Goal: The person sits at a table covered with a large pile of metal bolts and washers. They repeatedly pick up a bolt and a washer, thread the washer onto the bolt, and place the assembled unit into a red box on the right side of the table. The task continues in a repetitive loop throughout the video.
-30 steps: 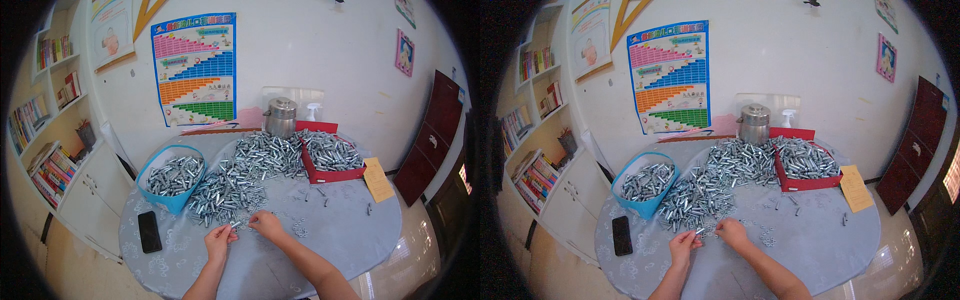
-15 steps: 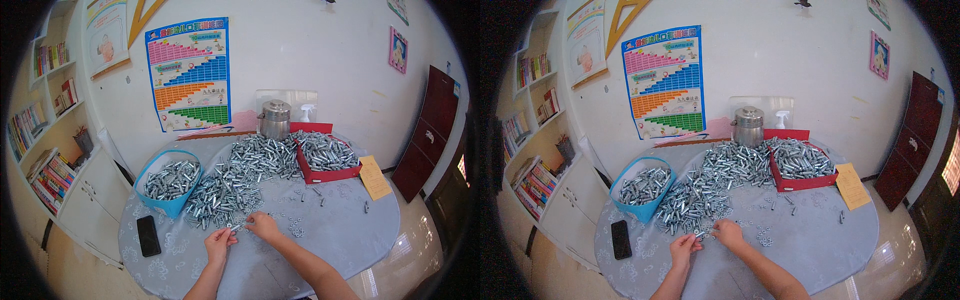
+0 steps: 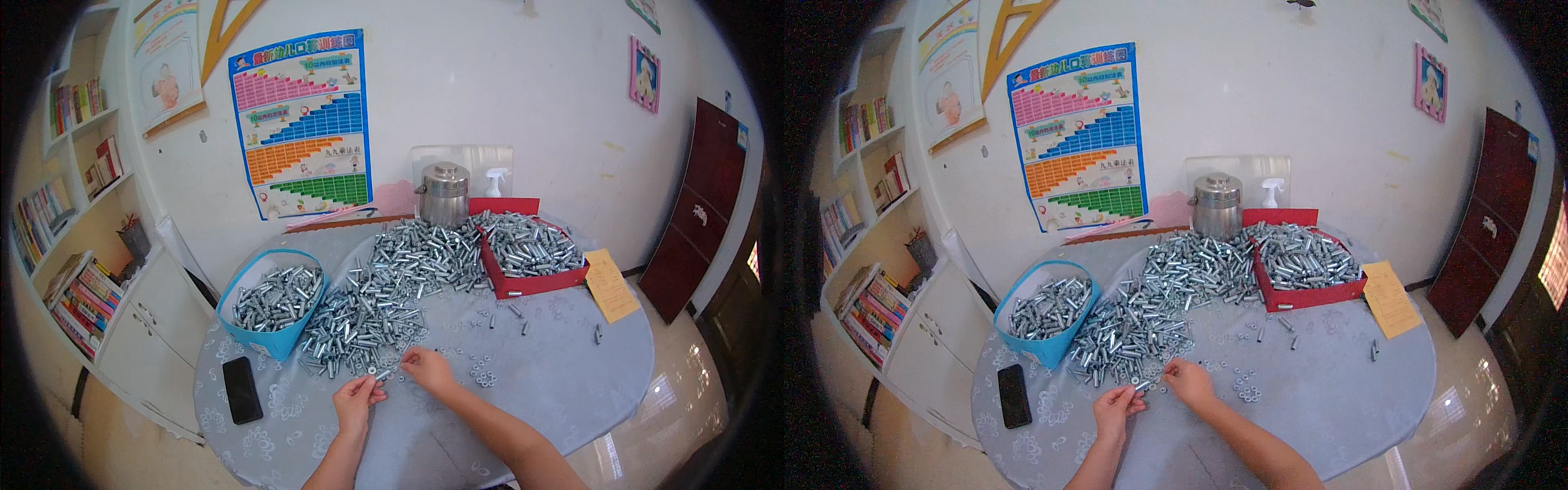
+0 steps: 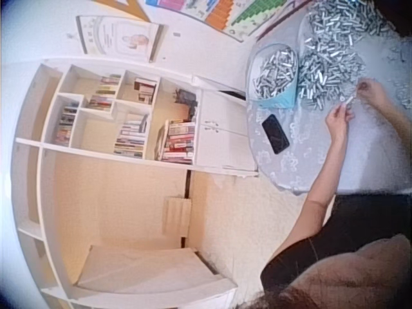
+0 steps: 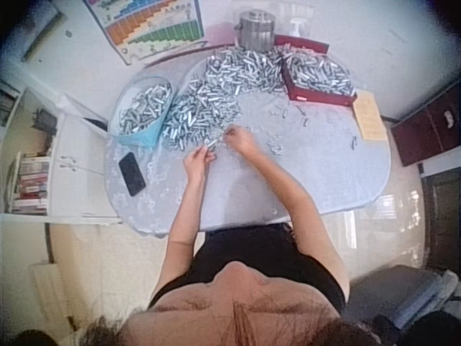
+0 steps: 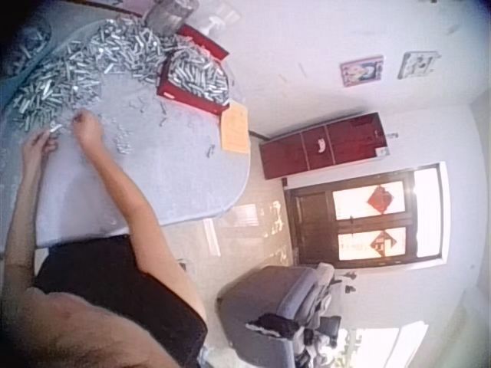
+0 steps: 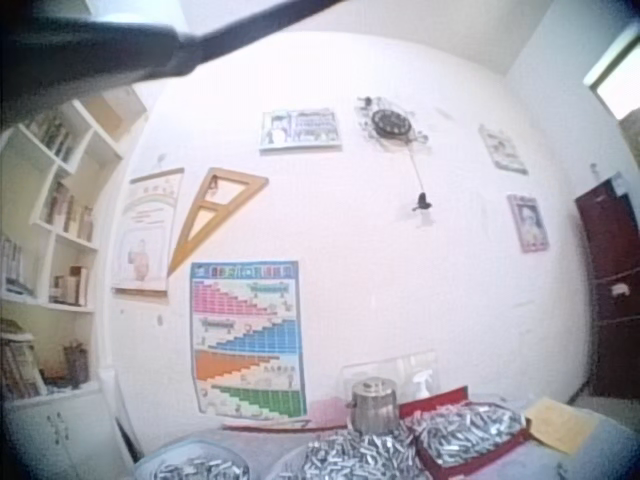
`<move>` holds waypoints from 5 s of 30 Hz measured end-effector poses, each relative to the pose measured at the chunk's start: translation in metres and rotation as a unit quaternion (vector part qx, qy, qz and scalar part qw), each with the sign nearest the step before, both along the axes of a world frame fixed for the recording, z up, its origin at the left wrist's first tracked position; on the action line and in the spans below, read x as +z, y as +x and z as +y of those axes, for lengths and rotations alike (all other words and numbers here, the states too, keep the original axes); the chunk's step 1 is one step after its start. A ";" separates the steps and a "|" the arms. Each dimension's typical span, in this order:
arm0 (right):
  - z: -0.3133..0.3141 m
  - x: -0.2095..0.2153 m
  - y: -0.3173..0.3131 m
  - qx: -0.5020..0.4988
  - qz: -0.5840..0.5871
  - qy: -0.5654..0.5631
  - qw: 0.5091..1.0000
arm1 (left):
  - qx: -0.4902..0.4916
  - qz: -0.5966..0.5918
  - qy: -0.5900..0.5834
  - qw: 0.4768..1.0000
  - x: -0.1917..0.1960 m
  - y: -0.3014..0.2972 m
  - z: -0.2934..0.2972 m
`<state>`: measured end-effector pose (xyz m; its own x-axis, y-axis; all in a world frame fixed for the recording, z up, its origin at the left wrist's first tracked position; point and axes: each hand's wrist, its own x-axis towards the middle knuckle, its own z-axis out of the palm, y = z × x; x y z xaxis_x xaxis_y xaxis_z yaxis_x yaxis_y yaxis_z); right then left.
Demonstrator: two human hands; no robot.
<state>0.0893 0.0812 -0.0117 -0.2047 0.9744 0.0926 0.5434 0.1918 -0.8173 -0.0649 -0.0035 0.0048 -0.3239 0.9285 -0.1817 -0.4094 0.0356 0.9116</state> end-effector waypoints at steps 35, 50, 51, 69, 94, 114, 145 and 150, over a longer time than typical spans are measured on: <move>-0.017 0.037 0.082 -0.046 0.109 0.021 0.993 | -0.108 -0.025 -0.034 0.993 0.003 0.011 -0.006; -0.027 0.041 0.107 0.097 -0.227 -0.040 0.968 | -0.122 -0.032 -0.044 0.991 0.007 0.014 -0.007; -0.028 0.042 0.106 0.093 -0.225 -0.033 0.969 | -0.124 -0.034 -0.042 0.991 0.006 0.014 -0.007; -0.033 0.029 0.057 0.089 0.301 -0.238 0.919 | -0.192 -0.089 -0.065 0.975 -0.002 0.013 -0.008; -0.040 0.019 0.024 0.115 -0.120 0.280 0.945 | -0.099 -0.151 -0.037 0.983 -0.005 -0.004 -0.002; -0.039 0.017 0.034 0.084 0.208 0.064 0.972 | -0.137 -0.104 -0.072 0.982 -0.003 0.005 -0.005; -0.039 0.011 0.040 0.094 0.158 -0.111 0.977 | -0.083 -0.065 -0.031 0.994 -0.003 0.013 -0.006; -0.043 0.018 0.035 0.119 0.193 -0.064 0.972 | -0.089 -0.059 -0.028 0.994 -0.004 0.014 -0.006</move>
<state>0.1247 0.0378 0.0062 -0.3996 0.9124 0.0887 0.1452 0.1585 -0.9766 -0.0507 -0.0095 0.0010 -0.1279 0.9567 -0.2616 -0.4959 0.1668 0.8522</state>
